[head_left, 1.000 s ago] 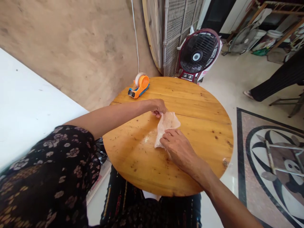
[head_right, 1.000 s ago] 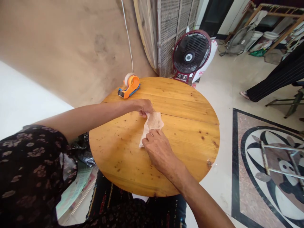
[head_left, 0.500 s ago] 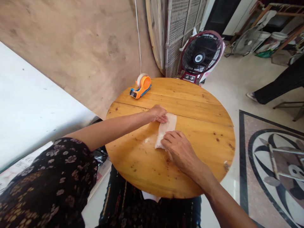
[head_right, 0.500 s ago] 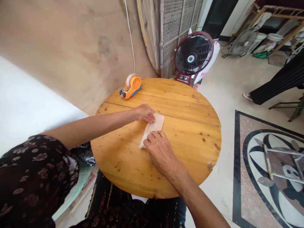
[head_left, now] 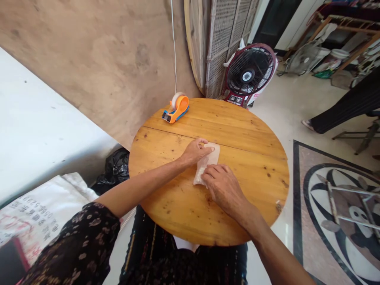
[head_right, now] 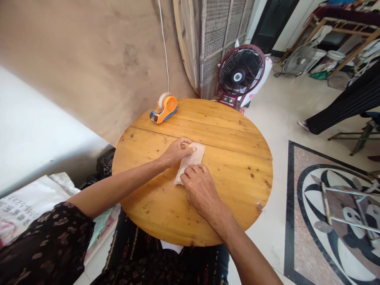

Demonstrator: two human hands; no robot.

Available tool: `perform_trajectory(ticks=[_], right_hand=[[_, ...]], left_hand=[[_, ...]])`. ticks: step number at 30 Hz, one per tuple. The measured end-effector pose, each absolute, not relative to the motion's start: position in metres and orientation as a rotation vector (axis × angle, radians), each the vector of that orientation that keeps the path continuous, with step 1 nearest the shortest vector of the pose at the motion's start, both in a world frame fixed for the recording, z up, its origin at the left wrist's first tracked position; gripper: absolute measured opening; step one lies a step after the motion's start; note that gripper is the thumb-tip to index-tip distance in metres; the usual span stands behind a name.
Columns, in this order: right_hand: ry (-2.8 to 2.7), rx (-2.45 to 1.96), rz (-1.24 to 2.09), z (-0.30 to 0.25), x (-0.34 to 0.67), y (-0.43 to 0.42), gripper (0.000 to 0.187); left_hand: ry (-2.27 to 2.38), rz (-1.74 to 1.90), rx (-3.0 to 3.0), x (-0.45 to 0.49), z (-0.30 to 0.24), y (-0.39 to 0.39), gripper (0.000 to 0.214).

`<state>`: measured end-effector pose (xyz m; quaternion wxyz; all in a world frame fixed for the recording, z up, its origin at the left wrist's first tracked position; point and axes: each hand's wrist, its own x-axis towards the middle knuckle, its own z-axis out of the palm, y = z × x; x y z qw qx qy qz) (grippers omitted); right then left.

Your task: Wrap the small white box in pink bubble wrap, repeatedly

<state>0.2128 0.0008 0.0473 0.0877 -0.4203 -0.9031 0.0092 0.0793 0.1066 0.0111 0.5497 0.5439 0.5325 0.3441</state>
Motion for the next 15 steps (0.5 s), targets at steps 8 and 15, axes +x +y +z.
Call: perform_trajectory(ticks=[8, 15], right_hand=[[-2.651, -1.236, 0.076, 0.042, 0.214, 0.0, 0.014], [-2.628, -1.224, 0.106, 0.042, 0.215, 0.0, 0.016]], left_hand=[[1.438, 0.626, 1.588, 0.083, 0.005, 0.126, 0.039], [1.445, 0.483, 1.927, 0.081, 0.008, 0.132, 0.041]])
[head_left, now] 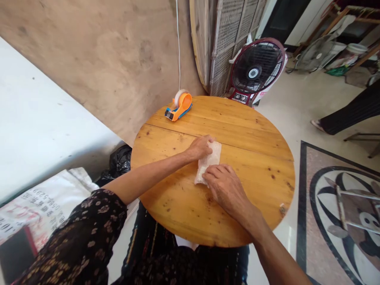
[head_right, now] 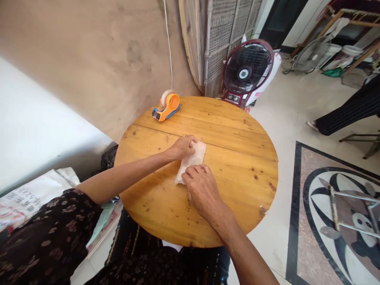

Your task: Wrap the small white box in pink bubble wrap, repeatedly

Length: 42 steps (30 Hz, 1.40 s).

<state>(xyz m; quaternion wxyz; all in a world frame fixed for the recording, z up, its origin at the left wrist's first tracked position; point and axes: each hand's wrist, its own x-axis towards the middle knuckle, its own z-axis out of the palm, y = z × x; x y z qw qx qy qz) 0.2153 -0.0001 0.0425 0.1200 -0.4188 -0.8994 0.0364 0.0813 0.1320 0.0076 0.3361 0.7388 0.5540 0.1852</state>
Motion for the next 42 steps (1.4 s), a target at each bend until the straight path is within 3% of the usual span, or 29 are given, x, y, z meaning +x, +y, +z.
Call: perform_trajectory(ticks=[20, 24, 29, 35, 42], right_hand=[[-2.562, -1.23, 0.352, 0.047, 0.216, 0.006, 0.019], [-2.551, -1.216, 0.372, 0.047, 0.217, 0.007, 0.019], [-2.53, -1.216, 0.389, 0.047, 0.217, 0.006, 0.02], [-2.505, -1.214, 0.391, 0.045, 0.218, 0.006, 0.02], [-2.478, -1.207, 0.421, 0.04, 0.22, 0.007, 0.022]], left_hand=[[1.375, 0.378, 2.256, 0.071, 0.0, 0.121, 0.05], [1.431, 0.464, 2.328, 0.068, 0.0, 0.118, 0.043], [1.33, 0.598, 2.336, 0.056, -0.001, 0.106, 0.02], [0.823, 0.793, 2.441, 0.038, -0.011, 0.092, 0.034], [0.804, 0.968, 2.304, 0.028, 0.001, 0.061, 0.042]])
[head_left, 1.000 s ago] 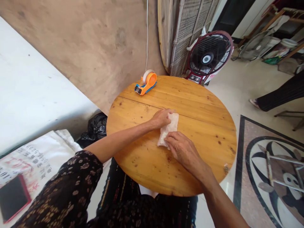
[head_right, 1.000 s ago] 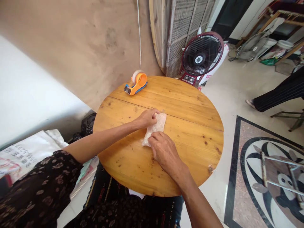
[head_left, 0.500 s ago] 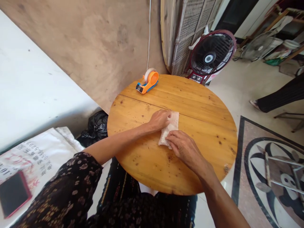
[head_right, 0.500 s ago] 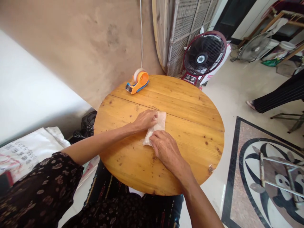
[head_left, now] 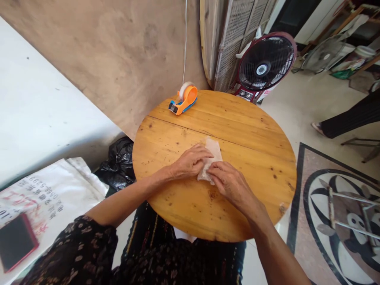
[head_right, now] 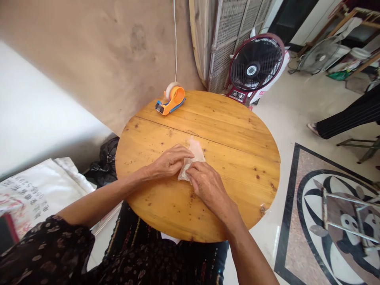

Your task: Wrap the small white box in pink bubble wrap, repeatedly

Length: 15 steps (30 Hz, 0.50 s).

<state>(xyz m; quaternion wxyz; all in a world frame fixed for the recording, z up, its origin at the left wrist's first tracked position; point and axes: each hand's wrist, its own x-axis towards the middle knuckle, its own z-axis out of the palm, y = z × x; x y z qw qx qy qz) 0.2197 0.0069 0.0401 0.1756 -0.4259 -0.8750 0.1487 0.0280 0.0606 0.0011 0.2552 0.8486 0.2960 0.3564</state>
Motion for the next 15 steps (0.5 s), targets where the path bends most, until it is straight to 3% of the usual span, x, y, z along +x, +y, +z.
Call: perform_trajectory(ticks=[6, 11, 15], right_hand=[[-2.428, -1.222, 0.583, 0.041, 0.221, 0.01, 0.02], [-2.254, -1.39, 0.657, 0.037, 0.223, 0.007, 0.016], [-2.197, -1.405, 0.642, 0.03, 0.224, 0.008, 0.038]], left_hand=[[0.967, 1.14, 2.265, 0.037, 0.008, 0.003, 0.052], [1.034, 1.145, 2.356, 0.045, 0.001, -0.004, 0.047], [1.0, 1.022, 2.476, 0.042, 0.004, 0.0, 0.039]])
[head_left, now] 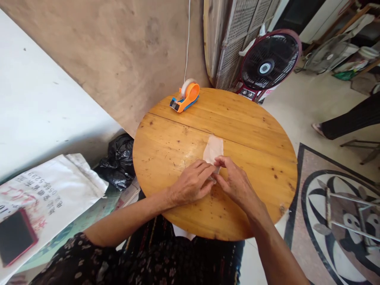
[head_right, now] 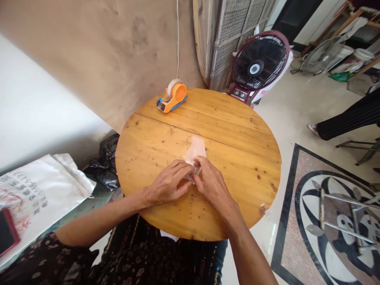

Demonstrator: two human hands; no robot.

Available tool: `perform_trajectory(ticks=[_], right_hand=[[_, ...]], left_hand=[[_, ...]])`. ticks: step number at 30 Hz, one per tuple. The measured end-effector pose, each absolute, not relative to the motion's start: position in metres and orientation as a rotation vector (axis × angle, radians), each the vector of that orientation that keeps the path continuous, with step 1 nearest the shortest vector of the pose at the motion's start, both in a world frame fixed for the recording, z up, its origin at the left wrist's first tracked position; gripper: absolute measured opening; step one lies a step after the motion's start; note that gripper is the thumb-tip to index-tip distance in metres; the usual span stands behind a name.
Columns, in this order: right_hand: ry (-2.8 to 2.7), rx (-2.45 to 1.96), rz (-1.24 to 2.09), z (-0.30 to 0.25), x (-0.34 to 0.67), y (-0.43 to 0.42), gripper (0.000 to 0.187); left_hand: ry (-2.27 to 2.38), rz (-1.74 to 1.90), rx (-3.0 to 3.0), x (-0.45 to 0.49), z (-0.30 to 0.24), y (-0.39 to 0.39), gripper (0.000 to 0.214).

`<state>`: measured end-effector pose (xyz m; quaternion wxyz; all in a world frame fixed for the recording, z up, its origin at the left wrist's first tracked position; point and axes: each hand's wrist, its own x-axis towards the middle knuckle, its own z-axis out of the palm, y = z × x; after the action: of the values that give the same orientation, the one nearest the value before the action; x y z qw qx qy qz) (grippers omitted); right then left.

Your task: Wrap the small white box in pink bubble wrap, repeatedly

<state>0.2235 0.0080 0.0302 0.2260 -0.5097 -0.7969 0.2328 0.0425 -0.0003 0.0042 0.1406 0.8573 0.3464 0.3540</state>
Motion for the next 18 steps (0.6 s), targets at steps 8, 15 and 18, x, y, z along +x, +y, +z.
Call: perform_trajectory(ticks=[8, 15, 18], right_hand=[[-2.333, -1.295, 0.696, 0.041, 0.239, 0.018, 0.062], [-2.087, -1.61, 0.636, 0.04, 0.255, 0.066, 0.059], [-2.142, -1.652, 0.823, 0.036, 0.244, 0.088, 0.057]], left_hand=[[0.985, 0.759, 2.698, 0.042, 0.009, -0.001, 0.023], [1.031, 0.711, 2.711, 0.044, 0.012, -0.002, 0.022], [1.034, 0.69, 2.706, 0.044, 0.012, -0.002, 0.022]])
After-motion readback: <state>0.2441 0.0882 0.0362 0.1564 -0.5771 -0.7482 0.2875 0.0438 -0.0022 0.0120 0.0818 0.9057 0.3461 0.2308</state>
